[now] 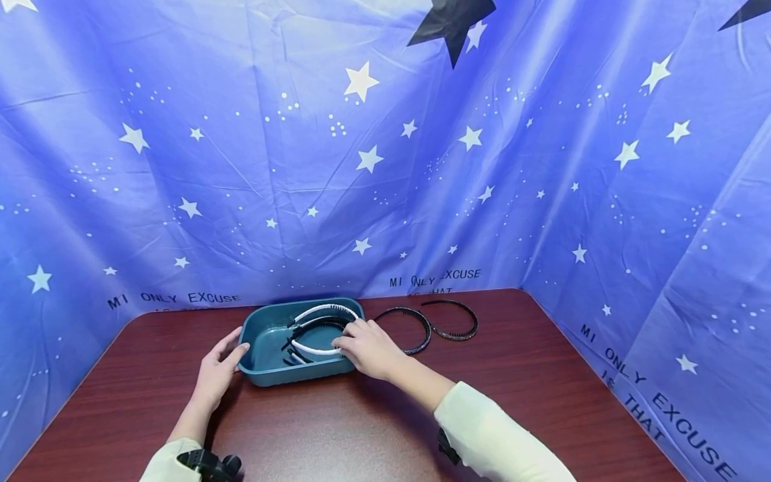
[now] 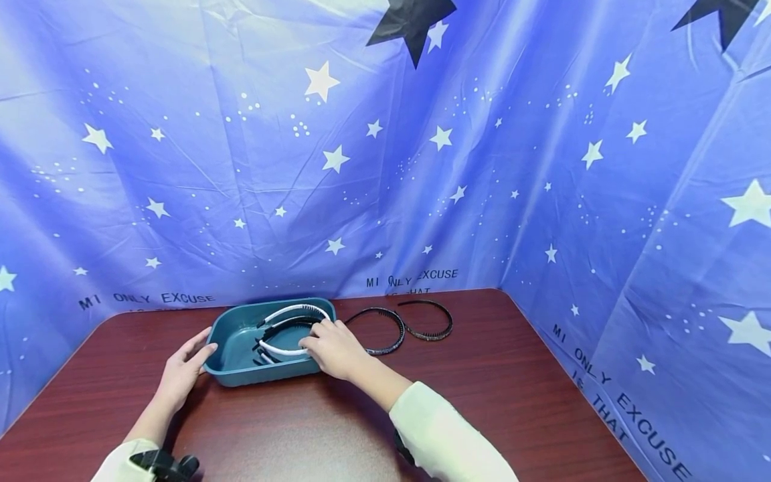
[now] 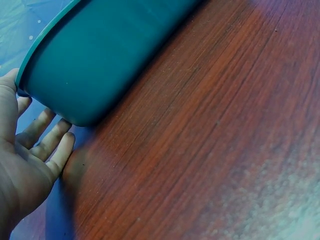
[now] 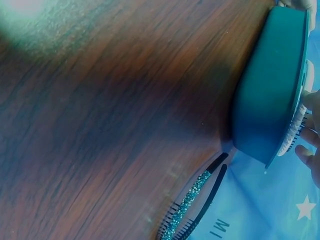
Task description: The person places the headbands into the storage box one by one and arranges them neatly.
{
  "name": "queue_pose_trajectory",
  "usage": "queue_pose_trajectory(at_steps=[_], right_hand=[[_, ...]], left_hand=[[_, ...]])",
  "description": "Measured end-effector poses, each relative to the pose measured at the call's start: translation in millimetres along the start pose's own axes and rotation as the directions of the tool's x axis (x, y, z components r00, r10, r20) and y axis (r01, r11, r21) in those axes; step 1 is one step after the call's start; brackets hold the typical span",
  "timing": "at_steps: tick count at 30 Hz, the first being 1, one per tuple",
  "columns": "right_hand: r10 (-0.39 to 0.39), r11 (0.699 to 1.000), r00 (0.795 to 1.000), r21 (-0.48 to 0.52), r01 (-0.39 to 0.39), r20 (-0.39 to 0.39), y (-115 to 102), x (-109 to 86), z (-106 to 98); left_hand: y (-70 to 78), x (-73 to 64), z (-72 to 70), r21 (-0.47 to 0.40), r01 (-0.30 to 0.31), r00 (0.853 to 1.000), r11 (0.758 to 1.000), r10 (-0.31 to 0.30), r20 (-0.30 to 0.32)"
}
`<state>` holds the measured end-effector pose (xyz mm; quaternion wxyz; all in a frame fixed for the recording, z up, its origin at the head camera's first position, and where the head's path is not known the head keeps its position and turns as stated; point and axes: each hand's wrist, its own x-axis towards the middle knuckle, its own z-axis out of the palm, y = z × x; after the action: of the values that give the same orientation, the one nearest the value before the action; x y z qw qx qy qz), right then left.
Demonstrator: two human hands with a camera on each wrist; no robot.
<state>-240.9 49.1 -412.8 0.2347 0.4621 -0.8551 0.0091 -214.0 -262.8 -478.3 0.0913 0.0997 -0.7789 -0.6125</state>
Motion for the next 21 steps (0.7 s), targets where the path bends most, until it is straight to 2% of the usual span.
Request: queue_pose_trajectory(at_steps=[21], right_hand=[[0.015, 1.0, 0.996, -0.026, -0.012, 0.089, -5.6, 3.9, -6.0]], left_hand=[[-0.8, 0.2, 1.3, -0.005, -0.015, 1.0, 1.0, 0.015, -0.01]])
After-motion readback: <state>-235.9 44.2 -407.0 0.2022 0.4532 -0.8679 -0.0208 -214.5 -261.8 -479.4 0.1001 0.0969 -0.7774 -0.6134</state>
